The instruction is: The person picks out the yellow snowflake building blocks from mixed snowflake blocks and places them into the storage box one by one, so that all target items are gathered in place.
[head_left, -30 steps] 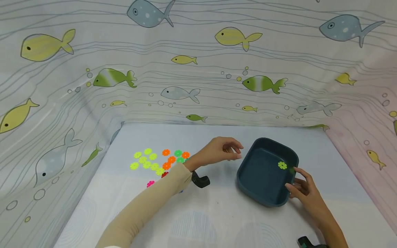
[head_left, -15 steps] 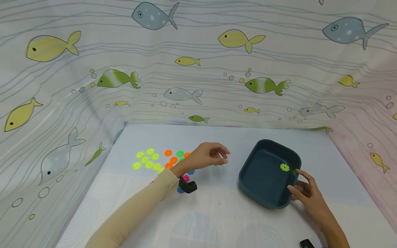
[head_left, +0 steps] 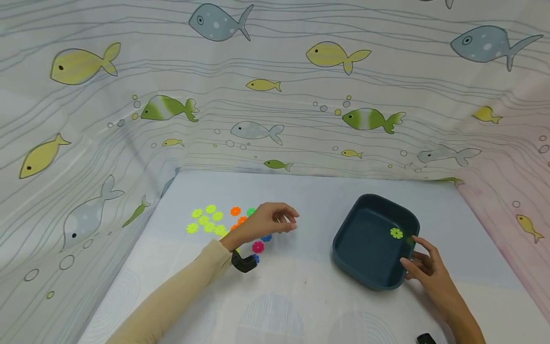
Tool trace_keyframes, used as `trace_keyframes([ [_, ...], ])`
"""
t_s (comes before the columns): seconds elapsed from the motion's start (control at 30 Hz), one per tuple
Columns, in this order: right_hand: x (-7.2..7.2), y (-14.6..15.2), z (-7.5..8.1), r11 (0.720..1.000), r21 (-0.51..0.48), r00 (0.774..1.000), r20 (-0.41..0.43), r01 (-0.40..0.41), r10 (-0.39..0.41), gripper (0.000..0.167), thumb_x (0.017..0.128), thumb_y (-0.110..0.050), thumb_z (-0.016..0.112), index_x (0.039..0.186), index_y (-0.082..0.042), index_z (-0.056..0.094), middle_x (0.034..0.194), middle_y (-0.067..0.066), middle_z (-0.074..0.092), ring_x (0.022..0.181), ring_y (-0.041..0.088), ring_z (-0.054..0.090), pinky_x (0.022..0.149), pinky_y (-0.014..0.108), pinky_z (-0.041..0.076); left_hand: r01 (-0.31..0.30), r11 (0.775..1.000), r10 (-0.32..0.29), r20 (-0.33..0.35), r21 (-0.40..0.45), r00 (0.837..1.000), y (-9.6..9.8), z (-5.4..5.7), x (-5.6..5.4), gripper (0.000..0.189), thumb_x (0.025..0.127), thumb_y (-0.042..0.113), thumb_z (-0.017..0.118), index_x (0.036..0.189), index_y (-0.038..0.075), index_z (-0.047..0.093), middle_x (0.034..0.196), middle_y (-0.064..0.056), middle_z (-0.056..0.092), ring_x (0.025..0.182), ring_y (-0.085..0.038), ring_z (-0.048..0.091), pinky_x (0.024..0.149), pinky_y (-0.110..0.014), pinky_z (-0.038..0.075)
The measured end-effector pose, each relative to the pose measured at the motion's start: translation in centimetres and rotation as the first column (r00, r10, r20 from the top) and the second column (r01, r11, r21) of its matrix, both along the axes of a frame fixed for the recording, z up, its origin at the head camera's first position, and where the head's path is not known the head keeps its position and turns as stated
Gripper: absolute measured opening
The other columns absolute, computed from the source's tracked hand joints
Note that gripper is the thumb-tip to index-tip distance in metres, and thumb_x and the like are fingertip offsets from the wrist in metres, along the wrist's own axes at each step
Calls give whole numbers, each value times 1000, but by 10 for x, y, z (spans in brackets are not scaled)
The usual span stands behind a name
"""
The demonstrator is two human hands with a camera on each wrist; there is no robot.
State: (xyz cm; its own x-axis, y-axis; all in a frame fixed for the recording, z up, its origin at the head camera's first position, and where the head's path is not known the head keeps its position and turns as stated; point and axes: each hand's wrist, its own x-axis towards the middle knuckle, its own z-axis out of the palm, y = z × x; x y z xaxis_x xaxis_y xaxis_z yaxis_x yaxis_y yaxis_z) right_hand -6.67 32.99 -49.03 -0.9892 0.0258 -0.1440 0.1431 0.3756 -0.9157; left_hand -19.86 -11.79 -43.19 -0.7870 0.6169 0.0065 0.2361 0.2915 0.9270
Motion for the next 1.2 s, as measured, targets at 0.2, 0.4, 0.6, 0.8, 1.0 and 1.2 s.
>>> trace_keyframes([
  [0.2, 0, 0, 1, 1000, -2, 1000, 0, -1, 1, 77, 106, -33, 60, 164, -38, 9, 150, 28, 37, 96, 8, 64, 78, 29, 57, -30, 999, 30, 9, -36, 999, -18, -9, 0, 32, 96, 31, 76, 123, 15, 71, 106, 2, 73, 93, -26, 69, 81, -50, 58],
  [0.4, 0, 0, 1, 1000, 2, 1000, -12, 1, -1, 77, 106, -32, 60, 164, -38, 9, 149, 28, 37, 96, 8, 64, 78, 29, 57, -64, 994, 60, -43, -91, 997, -38, -14, -2, 37, 96, 31, 76, 126, 10, 70, 106, 5, 73, 93, -21, 68, 79, -39, 58],
  [0.6, 0, 0, 1, 1000, -1, 1000, -29, -6, 6, 76, 106, -31, 60, 163, -38, 10, 148, 28, 38, 96, 7, 64, 77, 30, 58, -122, 986, 121, -16, -112, 993, -61, -17, 0, 36, 96, 31, 76, 126, 12, 70, 109, 4, 72, 95, -22, 68, 81, -39, 58],
  [0.8, 0, 0, 1, 1000, -3, 1000, -28, -4, 4, 76, 106, -30, 59, 164, -37, 9, 148, 28, 37, 96, 9, 65, 77, 30, 58, -194, 969, 193, -19, -151, 981, -83, -21, 3, 36, 95, 34, 77, 125, 16, 70, 109, 3, 71, 93, -24, 67, 76, -42, 58],
  [1.0, 0, 1, 0, 1000, -5, 1000, -16, -12, 12, 77, 107, -31, 59, 164, -37, 8, 149, 29, 36, 96, 9, 65, 77, 30, 58, -234, 960, 241, 27, -153, 970, -103, -24, 7, 39, 95, 32, 77, 126, 11, 68, 108, -3, 71, 88, -30, 69, 76, -43, 60],
  [1.2, 0, 3, 0, 1000, -9, 1000, 0, -24, 24, 76, 107, -30, 57, 164, -37, 7, 151, 30, 33, 97, 10, 65, 78, 30, 58, -288, 942, 292, -3, -170, 956, -123, -25, 11, 37, 95, 32, 77, 125, 11, 70, 109, -2, 71, 89, -28, 68, 74, -40, 58],
])
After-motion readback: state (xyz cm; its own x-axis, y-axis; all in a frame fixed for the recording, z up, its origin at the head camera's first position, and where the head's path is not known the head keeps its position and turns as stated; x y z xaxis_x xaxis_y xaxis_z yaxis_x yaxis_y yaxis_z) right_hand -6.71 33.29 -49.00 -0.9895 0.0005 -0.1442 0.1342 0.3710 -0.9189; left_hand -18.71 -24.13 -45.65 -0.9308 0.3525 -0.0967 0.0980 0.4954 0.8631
